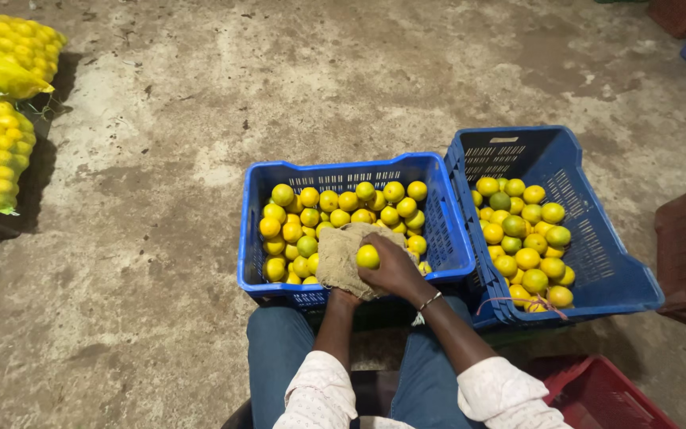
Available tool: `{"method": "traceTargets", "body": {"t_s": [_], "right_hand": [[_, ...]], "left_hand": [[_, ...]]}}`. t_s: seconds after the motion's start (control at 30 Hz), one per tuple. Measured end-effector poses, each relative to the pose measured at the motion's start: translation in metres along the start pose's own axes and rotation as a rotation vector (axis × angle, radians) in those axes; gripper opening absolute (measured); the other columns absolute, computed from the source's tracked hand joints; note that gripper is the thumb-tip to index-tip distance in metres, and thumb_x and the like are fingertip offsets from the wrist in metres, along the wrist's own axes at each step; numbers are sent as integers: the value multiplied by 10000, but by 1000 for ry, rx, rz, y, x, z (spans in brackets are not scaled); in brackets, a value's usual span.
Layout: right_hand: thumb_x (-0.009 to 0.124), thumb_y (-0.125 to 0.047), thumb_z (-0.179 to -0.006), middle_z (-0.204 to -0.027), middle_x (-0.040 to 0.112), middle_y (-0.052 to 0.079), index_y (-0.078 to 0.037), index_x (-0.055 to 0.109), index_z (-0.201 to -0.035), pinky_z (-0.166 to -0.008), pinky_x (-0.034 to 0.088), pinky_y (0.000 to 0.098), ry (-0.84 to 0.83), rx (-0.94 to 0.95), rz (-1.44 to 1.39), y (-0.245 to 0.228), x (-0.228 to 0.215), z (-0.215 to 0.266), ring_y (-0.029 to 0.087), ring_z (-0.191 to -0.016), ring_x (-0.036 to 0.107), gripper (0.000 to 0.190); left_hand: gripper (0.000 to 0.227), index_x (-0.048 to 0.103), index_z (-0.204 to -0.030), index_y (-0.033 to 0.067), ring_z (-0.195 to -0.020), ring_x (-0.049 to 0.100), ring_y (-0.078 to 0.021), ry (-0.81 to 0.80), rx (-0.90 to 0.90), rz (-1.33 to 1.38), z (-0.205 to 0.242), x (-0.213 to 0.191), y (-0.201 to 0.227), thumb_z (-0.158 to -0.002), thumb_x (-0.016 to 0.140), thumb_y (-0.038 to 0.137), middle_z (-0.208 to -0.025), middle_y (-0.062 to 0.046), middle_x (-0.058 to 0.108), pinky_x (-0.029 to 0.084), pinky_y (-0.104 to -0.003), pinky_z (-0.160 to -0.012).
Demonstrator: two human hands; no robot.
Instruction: The person sits and repeatedly wipes individual yellow citrus fruits with a cloth, picking each fruit from a blue crate, rubbing it, and placing it back. The action is performed one at a time throughout the clip.
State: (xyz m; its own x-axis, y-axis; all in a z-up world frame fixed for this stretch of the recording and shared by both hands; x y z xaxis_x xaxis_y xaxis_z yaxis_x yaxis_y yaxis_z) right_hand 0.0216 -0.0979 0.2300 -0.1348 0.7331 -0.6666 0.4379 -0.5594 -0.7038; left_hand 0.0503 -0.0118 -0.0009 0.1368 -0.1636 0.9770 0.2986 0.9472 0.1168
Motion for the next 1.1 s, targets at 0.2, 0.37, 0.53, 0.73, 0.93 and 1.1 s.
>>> {"method": "traceTargets", "body": {"t_s": [0.2, 0.37, 0.53, 0.73, 0.93, 1.1], "right_hand": [[835, -267, -645, -1019, 674, 194, -109, 538, -1101, -826, 516, 502, -17, 199, 164, 2, -4, -16, 421, -997, 650, 567], [800, -210, -712, -992, 679, 181, -122, 537, -1107, -822, 511, 514, 76, 204, 224, -12, -20, -22, 419, -970, 663, 483], [803, -169, -737, -1080, 631, 190, -105, 553, -1106, -796, 517, 526, 213, 211, 277, -16, -36, -25, 436, -970, 648, 450], [807, -171, -691, -1163, 561, 264, -65, 542, -1252, -830, 514, 517, 114, 44, 114, -21, -17, -9, 480, -1018, 613, 629], [811, -261, -764, -1132, 661, 196, -57, 589, -1225, -887, 534, 464, 113, 115, 77, -13, -17, 6, 403, -1063, 652, 551], [847, -322, -744, -1074, 684, 181, -52, 642, -1156, -879, 549, 428, -76, 117, 29, -8, -8, 6, 361, -1020, 686, 533]], "left_hand": [[672, 507, -1452, 94, -1261, 584, -351, -15, -1, -40, -4, -5, -1, -1004, 456, 593, -1408, -150, 597, 498, -534, -1068], [680, 534, -1456, 87, -1314, 575, -338, -11, -61, -18, -3, -9, -7, -1002, 468, 589, -1450, -128, 597, 473, -536, -1116], [670, 564, -1427, 87, -1306, 575, -337, 30, -38, 45, -5, -14, -7, -995, 473, 592, -1425, -127, 618, 467, -541, -1117], [654, 545, -1444, 88, -1293, 584, -331, 4, -23, 33, -5, -6, -2, -1020, 471, 579, -1403, -141, 631, 484, -520, -1102], [660, 536, -1440, 62, -1260, 600, -350, -51, -26, 7, 1, 10, -3, -1029, 473, 574, -1393, -169, 618, 516, -515, -1067], [681, 537, -1395, 65, -1190, 611, -376, -321, -145, 105, 4, 27, -4, -998, 490, 616, -1338, -177, 618, 530, -542, -1014]]}}
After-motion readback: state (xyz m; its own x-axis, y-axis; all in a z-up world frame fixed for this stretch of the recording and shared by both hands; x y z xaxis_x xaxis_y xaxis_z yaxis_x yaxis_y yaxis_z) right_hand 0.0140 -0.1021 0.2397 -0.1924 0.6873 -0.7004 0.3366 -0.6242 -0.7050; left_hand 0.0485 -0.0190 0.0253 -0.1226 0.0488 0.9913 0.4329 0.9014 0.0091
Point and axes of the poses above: each hand's wrist, its own z-axis away from the middle knuckle, its own x-axis out of the palm, y = z × x, the point moved 6 cm from there along -z, towards the middle knuckle
